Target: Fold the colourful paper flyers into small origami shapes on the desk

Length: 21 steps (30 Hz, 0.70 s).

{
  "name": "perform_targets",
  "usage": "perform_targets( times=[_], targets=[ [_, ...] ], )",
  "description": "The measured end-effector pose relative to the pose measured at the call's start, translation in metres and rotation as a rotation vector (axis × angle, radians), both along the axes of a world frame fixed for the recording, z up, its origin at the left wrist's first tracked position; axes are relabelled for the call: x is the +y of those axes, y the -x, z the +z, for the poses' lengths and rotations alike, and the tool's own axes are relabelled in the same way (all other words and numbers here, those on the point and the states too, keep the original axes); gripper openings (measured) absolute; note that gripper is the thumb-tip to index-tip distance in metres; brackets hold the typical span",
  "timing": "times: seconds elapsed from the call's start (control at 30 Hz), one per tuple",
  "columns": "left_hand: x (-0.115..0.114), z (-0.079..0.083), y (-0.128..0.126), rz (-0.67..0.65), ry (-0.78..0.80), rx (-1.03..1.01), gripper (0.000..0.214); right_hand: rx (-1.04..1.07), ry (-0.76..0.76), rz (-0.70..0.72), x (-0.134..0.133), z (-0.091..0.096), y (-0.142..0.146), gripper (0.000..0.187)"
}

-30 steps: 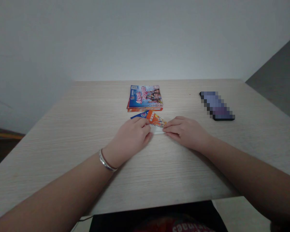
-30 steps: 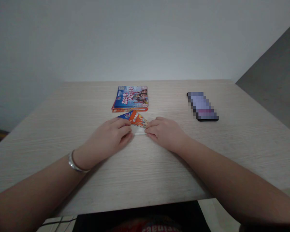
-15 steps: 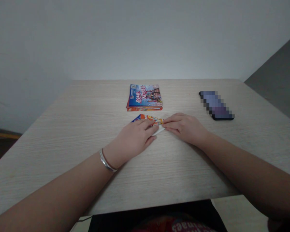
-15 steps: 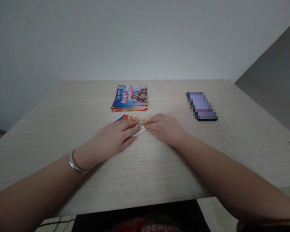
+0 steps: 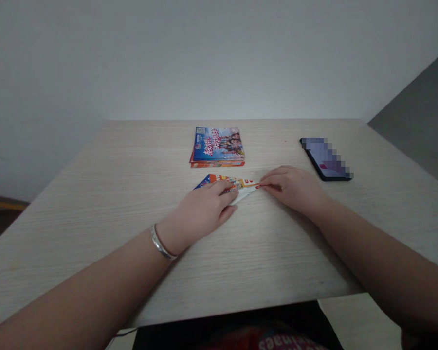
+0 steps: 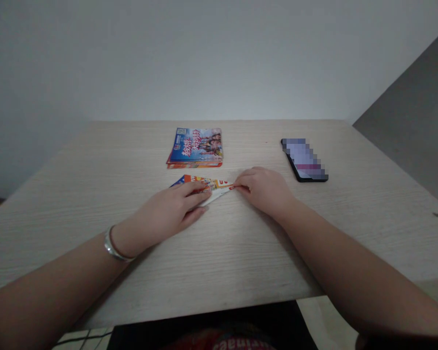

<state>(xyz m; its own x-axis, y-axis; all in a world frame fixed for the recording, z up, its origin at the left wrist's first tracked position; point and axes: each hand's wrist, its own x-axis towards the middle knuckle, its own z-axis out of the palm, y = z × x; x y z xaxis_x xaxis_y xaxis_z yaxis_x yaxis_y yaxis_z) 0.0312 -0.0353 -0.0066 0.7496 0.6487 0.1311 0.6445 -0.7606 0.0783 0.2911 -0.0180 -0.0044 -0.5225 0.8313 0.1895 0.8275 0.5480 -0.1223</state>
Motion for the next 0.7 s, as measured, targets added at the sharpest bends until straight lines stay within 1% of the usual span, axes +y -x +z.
perform_targets(
  times=[0.17,0.37,0.7],
  targets=[
    [0.001,-0.001,0.001,-0.059,-0.07,0.014,0.038,-0.008,-0.004,0.019,0.002,0.0,-0.001,0.023],
    [0.0,0.0,-0.001,-0.031,-0.022,0.025,0.039,-0.048,0.003,0.071,0.003,0.004,-0.007,0.023],
    [0.0,-0.002,-0.001,-0.018,-0.025,0.015,0.04,-0.098,0.021,0.041,-0.001,0.011,-0.003,0.024]
  ],
)
